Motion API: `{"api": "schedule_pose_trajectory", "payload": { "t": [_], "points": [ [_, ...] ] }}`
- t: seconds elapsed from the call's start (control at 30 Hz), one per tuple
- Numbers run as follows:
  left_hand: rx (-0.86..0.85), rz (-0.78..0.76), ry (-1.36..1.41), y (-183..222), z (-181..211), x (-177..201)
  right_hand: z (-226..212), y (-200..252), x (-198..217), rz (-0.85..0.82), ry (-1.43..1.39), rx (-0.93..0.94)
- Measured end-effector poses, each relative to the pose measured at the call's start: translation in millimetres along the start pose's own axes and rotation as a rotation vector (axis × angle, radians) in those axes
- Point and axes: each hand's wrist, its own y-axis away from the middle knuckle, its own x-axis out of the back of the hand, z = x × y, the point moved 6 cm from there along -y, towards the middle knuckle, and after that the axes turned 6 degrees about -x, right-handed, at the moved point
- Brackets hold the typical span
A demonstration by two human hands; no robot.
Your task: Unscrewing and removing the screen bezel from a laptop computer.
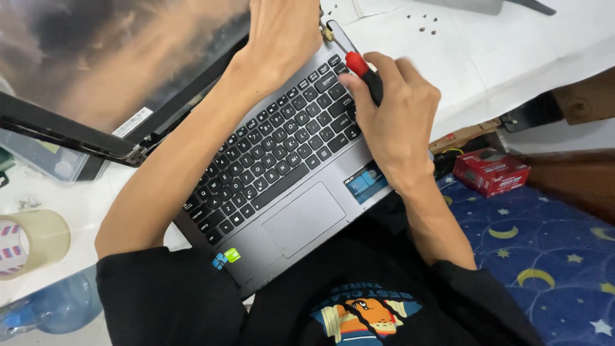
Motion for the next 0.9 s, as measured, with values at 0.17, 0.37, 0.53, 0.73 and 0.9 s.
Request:
{"api": "schedule_pose_trajectory", "payload": {
  "t": [0.17, 0.37, 0.53, 0.73, 0.9],
  "points": [
    [0.018, -0.036, 0.0, -1, 0, 0, 0, -1, -2, -0.032, 0.131, -0.025],
    [0.102, -0.13, 0.093, -3, 2, 10, -7, -10, 14, 0.083, -0.107, 0.043],
    [0.123, -0.152, 0.121, 0, 1, 11, -6, -6, -1, -0.133, -0.046, -0.12],
    [0.176, -0.201, 0.158, 1, -2, 9, -6, -8, 15, 0.016, -0.09, 0.004],
    [0.155, -0.193, 0.155, 0, -1, 12, 3, -8, 10, -0.087, -0.184, -0.131]
  ]
}}
